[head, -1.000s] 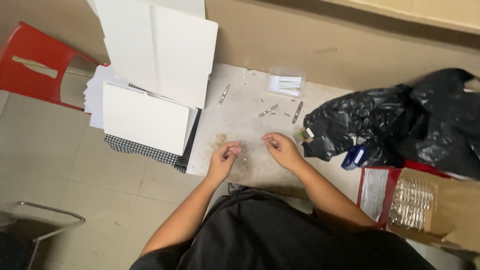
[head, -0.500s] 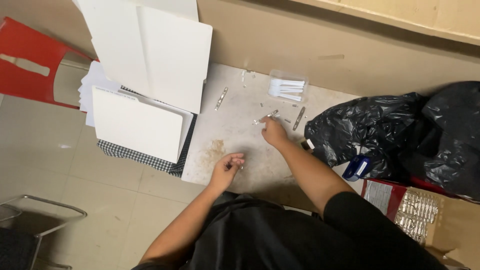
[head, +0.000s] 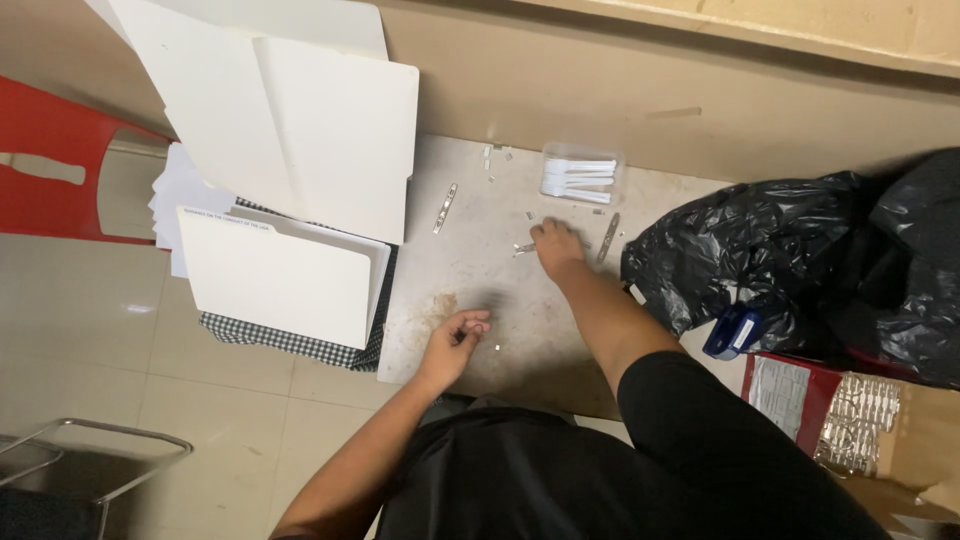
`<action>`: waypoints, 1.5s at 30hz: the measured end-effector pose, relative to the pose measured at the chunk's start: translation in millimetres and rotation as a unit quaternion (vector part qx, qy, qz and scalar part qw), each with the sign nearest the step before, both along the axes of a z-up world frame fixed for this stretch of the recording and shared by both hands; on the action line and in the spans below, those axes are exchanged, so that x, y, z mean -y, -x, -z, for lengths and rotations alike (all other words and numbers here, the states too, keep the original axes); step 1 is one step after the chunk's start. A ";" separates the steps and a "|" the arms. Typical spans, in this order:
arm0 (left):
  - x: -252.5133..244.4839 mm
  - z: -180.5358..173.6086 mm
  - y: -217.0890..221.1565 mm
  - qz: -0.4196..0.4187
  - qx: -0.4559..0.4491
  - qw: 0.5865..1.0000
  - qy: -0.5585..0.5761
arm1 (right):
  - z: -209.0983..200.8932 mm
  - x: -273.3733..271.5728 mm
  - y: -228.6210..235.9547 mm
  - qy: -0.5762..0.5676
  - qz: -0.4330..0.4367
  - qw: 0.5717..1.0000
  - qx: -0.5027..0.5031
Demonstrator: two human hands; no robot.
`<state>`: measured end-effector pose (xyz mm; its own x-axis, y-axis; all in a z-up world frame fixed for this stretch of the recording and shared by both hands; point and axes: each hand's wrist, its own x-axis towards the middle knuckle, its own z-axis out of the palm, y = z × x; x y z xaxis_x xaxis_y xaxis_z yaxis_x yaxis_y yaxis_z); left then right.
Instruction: Organizing small metal clips, labels, and folding a plastic bag at an office workstation.
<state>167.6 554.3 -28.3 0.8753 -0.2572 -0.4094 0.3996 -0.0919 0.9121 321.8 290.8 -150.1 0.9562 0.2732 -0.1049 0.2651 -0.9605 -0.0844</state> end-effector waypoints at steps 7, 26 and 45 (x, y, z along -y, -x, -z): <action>-15.2 15.4 -3.6 0.010 -0.002 1.000 0.020 | -3.3 -33.5 29.8 -0.001 0.019 0.999 0.033; -1.5 23.1 -16.0 0.115 0.039 0.992 0.021 | 55.2 65.0 163.5 -0.476 0.493 0.681 0.257; 28.4 -100.6 -50.2 -0.012 0.398 0.900 -0.179 | -201.0 -70.1 99.6 -0.642 0.189 0.728 -0.145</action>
<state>217.8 525.9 72.3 0.9316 -0.2106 0.2963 -0.3608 -0.4370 0.8239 222.2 360.9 50.9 0.9771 0.0460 -0.2078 -0.2061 -0.0394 -0.9777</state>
